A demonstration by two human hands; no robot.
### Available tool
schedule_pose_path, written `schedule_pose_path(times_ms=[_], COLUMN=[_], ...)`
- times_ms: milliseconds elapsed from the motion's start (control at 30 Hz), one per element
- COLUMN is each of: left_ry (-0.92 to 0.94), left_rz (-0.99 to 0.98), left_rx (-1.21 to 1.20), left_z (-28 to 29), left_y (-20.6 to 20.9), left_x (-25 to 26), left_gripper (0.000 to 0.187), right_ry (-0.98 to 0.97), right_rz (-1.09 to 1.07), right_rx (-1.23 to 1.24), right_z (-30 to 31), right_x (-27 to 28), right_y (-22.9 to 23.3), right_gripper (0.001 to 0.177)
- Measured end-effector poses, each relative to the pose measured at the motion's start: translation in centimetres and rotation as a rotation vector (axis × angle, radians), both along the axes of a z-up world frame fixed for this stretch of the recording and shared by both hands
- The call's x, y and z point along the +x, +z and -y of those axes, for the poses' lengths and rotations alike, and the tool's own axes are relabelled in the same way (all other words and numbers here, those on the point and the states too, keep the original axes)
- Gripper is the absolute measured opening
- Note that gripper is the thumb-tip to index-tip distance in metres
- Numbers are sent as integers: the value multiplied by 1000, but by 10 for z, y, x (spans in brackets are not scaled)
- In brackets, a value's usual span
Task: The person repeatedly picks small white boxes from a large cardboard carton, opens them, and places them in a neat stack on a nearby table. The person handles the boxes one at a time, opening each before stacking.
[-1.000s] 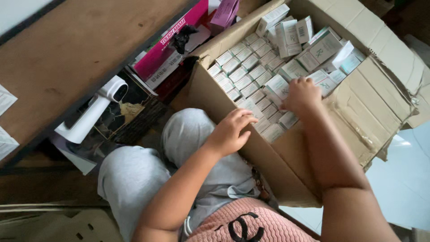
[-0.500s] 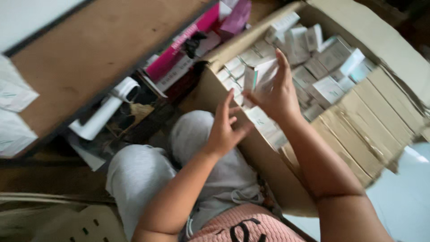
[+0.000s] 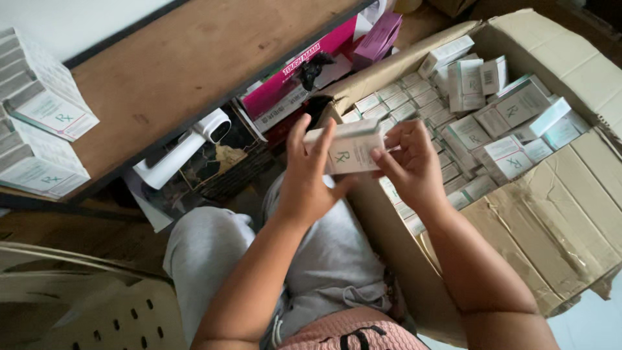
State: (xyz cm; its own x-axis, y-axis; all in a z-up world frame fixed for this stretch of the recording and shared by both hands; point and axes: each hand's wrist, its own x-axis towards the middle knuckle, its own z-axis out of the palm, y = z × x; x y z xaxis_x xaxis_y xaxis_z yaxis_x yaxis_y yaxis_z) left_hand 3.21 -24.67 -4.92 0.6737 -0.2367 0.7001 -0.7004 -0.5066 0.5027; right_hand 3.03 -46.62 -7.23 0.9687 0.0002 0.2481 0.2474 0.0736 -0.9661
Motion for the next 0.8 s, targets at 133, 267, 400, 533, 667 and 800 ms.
schedule_pose_path(times_ms=[133, 267, 400, 533, 667, 800], left_ry=[-56, -77, -64, -168, -158, 47], left_rz=[-125, -190, -171, -290, -347, -67], left_rx=[5, 16, 6, -168, -242, -89], left_z=[1, -13, -19, -15, -8, -5], left_y=[10, 13, 13, 8, 0, -1], left_x=[-2, -1, 4, 6, 7, 2], left_gripper=[87, 84, 81, 81, 79, 72], right_ry=[62, 284, 299, 358, 98, -43], right_rz=[-113, -4, -167, -172, 27, 520], right_rx=[-16, 1, 202, 268, -149, -695], right_z=[-12, -10, -6, 1, 4, 6], right_x=[-17, -18, -10, -11, -15, -15], right_y=[23, 27, 24, 17, -2, 17], right_gripper=[53, 58, 56, 61, 33, 11])
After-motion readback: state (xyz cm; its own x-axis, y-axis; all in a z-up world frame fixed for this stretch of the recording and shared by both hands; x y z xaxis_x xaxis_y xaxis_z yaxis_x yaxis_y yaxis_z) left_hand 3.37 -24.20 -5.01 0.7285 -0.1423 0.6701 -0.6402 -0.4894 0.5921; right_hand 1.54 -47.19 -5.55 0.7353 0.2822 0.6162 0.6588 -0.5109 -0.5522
